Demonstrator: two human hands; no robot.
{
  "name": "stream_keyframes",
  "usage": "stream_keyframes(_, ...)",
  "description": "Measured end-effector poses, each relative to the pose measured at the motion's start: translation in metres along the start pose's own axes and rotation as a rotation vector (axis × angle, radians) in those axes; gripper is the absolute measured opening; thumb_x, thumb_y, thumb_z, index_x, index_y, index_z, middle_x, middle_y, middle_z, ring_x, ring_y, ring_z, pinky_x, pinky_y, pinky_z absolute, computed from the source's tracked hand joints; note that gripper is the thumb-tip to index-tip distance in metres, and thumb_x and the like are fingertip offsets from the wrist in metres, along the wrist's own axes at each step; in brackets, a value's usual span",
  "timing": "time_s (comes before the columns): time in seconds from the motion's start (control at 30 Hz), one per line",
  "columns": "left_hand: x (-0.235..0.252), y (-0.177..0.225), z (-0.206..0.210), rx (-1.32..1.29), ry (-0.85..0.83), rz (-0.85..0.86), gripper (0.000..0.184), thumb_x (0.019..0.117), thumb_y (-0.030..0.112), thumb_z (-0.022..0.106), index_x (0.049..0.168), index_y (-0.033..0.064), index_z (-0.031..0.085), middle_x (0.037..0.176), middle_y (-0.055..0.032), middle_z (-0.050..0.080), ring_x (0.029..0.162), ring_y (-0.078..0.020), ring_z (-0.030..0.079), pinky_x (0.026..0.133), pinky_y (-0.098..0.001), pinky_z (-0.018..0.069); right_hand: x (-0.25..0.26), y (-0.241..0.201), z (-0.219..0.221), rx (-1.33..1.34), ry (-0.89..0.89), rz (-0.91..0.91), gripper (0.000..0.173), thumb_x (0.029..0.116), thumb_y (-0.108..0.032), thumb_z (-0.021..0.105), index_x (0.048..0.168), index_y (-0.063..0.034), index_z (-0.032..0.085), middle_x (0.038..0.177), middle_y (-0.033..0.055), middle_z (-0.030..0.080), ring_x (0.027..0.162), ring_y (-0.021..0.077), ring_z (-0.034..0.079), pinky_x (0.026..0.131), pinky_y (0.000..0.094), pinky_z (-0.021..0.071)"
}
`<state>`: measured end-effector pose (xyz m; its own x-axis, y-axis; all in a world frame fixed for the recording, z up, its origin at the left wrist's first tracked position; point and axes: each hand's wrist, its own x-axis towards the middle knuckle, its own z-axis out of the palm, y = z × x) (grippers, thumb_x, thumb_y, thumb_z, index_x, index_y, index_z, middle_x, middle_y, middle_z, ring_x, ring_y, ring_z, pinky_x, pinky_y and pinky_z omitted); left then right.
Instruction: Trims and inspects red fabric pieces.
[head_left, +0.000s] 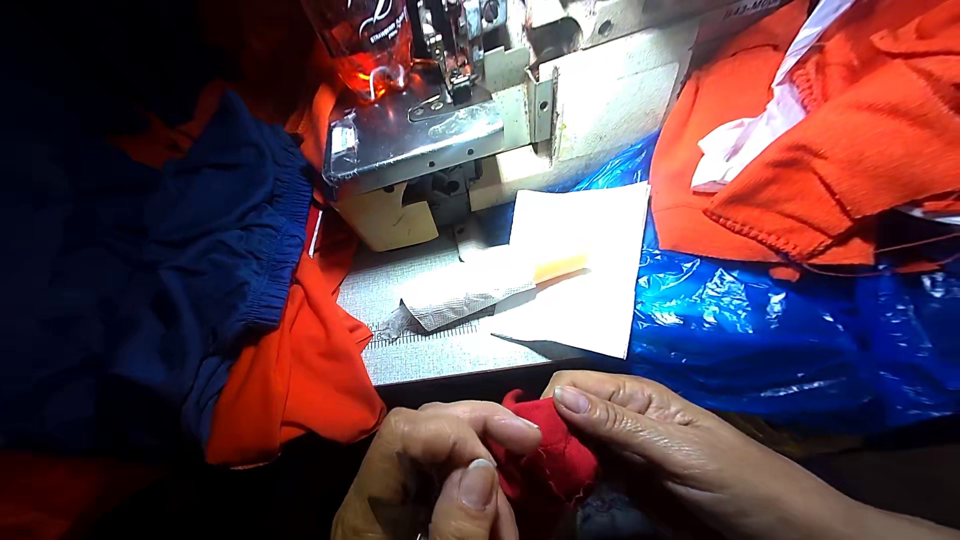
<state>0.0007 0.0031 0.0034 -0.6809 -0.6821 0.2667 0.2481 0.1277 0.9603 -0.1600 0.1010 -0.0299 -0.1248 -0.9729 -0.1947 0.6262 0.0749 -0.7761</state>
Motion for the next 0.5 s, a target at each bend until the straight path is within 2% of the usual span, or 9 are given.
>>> stream_keyframes(0.1, -0.002, -0.004, -0.004, 0.199, -0.008, 0.053, 0.009, 0.1045, 0.019, 0.058, 0.107, 0.0135, 0.064, 0.105, 0.0046, 0.07, 0.068, 0.0063, 0.06, 0.056, -0.0087, 0.0495, -0.002, 0.0, -0.002, 0.045, 0.013, 0.004, 0.031, 0.1076, -0.027, 0.049, 0.086, -0.0157, 0.069, 0.079, -0.0038, 0.067, 0.076, 0.0001, 0.065, 0.072, 0.017, 0.0548)
stream_keyframes(0.13, -0.003, -0.006, -0.005, 0.304, -0.041, 0.088, 0.013, 0.1029, 0.019, 0.061, 0.113, 0.0126, 0.067, 0.106, 0.0046, 0.066, 0.072, 0.0073, 0.057, 0.06, -0.0076, 0.0479, -0.003, 0.0, -0.002, 0.058, 0.026, 0.009, 0.031, 0.1076, -0.027, 0.049, 0.087, -0.0159, 0.069, 0.08, -0.0036, 0.068, 0.077, 0.0005, 0.066, 0.072, 0.0174, 0.0554)
stream_keyframes(0.2, -0.003, -0.009, -0.001, 0.491, -0.129, 0.159, 0.02, 0.1014, 0.018, 0.063, 0.118, 0.0086, 0.069, 0.112, -0.0024, 0.06, 0.087, 0.004, 0.056, 0.076, -0.0082, 0.0474, -0.006, 0.0, -0.001, 0.065, 0.034, 0.015, 0.031, 0.1079, -0.025, 0.048, 0.087, -0.0168, 0.069, 0.082, -0.0046, 0.069, 0.079, 0.0004, 0.067, 0.074, 0.0179, 0.0561)
stream_keyframes(0.23, -0.004, -0.011, 0.003, 0.55, -0.143, 0.191, 0.016, 0.1009, 0.016, 0.064, 0.113, 0.0073, 0.07, 0.111, -0.0055, 0.06, 0.092, 0.0017, 0.057, 0.081, -0.0088, 0.0479, -0.007, 0.002, -0.001, 0.069, 0.021, 0.013, 0.031, 0.1082, -0.024, 0.047, 0.087, -0.0168, 0.068, 0.082, -0.0054, 0.069, 0.079, -0.0002, 0.066, 0.074, 0.0176, 0.0557)
stream_keyframes(0.3, -0.005, -0.015, 0.007, 0.585, -0.122, 0.243, 0.009, 0.1013, 0.014, 0.063, 0.099, 0.0075, 0.067, 0.106, -0.0044, 0.06, 0.098, 0.0, 0.059, 0.087, -0.01, 0.0495, -0.008, 0.005, 0.003, 0.081, -0.007, 0.017, 0.032, 0.1087, -0.02, 0.044, 0.087, -0.0176, 0.066, 0.08, -0.0076, 0.067, 0.077, -0.0022, 0.064, 0.073, 0.0159, 0.054)
stream_keyframes(0.37, -0.004, -0.015, 0.006, 0.475, -0.095, 0.231, 0.011, 0.1025, 0.016, 0.061, 0.096, 0.0081, 0.066, 0.105, -0.0006, 0.062, 0.097, 0.0016, 0.061, 0.084, -0.0102, 0.051, -0.011, 0.005, 0.006, 0.094, -0.014, 0.02, 0.032, 0.1089, -0.018, 0.042, 0.088, -0.0183, 0.066, 0.081, -0.0092, 0.068, 0.078, -0.0032, 0.065, 0.073, 0.0157, 0.054)
stream_keyframes(0.5, -0.003, -0.01, 0.007, 0.129, -0.106, 0.102, 0.01, 0.1048, 0.019, 0.058, 0.103, 0.0113, 0.065, 0.107, 0.0028, 0.07, 0.083, 0.0028, 0.067, 0.067, -0.0107, 0.0546, -0.012, 0.009, 0.006, 0.122, -0.002, -0.005, 0.031, 0.1095, -0.019, 0.042, 0.087, -0.0174, 0.065, 0.083, -0.0088, 0.068, 0.08, -0.0028, 0.065, 0.076, 0.0163, 0.0542)
